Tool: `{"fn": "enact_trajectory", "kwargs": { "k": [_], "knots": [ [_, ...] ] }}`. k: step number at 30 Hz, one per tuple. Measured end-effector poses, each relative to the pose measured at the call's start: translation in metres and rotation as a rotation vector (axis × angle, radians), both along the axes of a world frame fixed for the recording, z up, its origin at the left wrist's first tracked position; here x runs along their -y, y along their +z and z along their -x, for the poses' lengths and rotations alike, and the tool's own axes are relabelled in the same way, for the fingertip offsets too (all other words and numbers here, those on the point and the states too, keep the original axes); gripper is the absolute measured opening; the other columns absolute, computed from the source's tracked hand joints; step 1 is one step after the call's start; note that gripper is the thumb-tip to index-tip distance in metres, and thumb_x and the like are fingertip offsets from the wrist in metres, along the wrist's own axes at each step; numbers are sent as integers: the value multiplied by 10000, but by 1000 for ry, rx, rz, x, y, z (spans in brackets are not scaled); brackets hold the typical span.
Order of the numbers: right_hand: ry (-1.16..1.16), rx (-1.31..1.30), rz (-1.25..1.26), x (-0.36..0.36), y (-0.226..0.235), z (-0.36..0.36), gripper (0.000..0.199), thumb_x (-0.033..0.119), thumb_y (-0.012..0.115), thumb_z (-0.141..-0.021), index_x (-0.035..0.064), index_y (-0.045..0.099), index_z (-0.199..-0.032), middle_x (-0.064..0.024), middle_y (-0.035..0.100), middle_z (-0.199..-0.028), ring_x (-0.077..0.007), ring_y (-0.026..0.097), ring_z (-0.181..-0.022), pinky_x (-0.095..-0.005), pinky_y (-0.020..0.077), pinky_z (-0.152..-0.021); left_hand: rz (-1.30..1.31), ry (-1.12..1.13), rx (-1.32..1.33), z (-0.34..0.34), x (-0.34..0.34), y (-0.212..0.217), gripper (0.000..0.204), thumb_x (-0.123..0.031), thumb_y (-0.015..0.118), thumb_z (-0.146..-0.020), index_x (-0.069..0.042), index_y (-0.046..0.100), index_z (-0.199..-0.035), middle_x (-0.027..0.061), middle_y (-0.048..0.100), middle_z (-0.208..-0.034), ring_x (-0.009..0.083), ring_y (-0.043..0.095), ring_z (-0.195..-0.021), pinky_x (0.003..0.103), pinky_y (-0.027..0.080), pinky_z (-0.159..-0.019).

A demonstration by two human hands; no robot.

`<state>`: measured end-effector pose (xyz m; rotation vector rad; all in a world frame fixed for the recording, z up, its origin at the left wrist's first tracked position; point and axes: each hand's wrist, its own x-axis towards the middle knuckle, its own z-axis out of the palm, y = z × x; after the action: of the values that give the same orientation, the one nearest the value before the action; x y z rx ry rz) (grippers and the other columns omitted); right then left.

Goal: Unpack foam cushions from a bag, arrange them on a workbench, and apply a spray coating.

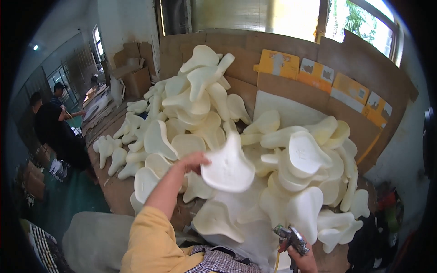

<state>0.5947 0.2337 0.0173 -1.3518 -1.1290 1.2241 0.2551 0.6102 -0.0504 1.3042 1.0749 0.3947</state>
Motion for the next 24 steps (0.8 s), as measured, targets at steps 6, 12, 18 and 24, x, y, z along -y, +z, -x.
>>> {"fn": "enact_trajectory", "kwargs": {
  "k": [6,12,18,24],
  "knots": [
    [45,71,172,-86,0,39,276,237,543,-887,3,565,-1032,-76,614,-909,-155,572,-815,-319,455,-747,-365,760,775,22,-146,134,522,-277,690,-756,-20,498,-1168,100,575,-1046,195,586,-892,358,526,-740],
    [-221,-51,41,-227,17,75,315,143,540,-860,-17,507,-1129,-100,609,-838,-189,612,-794,-340,481,-769,269,355,211,-13,-150,-57,545,-366,700,-759,-13,490,-1118,115,510,-1047,267,593,-823,366,525,-691],
    [-317,-53,-173,-437,27,84,191,234,558,-883,48,538,-922,-37,569,-725,-133,555,-629,-262,461,-607,330,850,1196,-8,-180,-98,467,-194,703,-773,-53,433,-1127,116,486,-1071,309,564,-950,399,502,-819],
    [-362,69,-81,-648,-19,105,173,241,568,-865,103,496,-940,-9,524,-697,-108,519,-586,-270,422,-513,397,996,1505,-23,-215,-66,413,-88,629,-804,-23,418,-1152,122,515,-1063,292,567,-962,361,512,-853]
  ]
}}
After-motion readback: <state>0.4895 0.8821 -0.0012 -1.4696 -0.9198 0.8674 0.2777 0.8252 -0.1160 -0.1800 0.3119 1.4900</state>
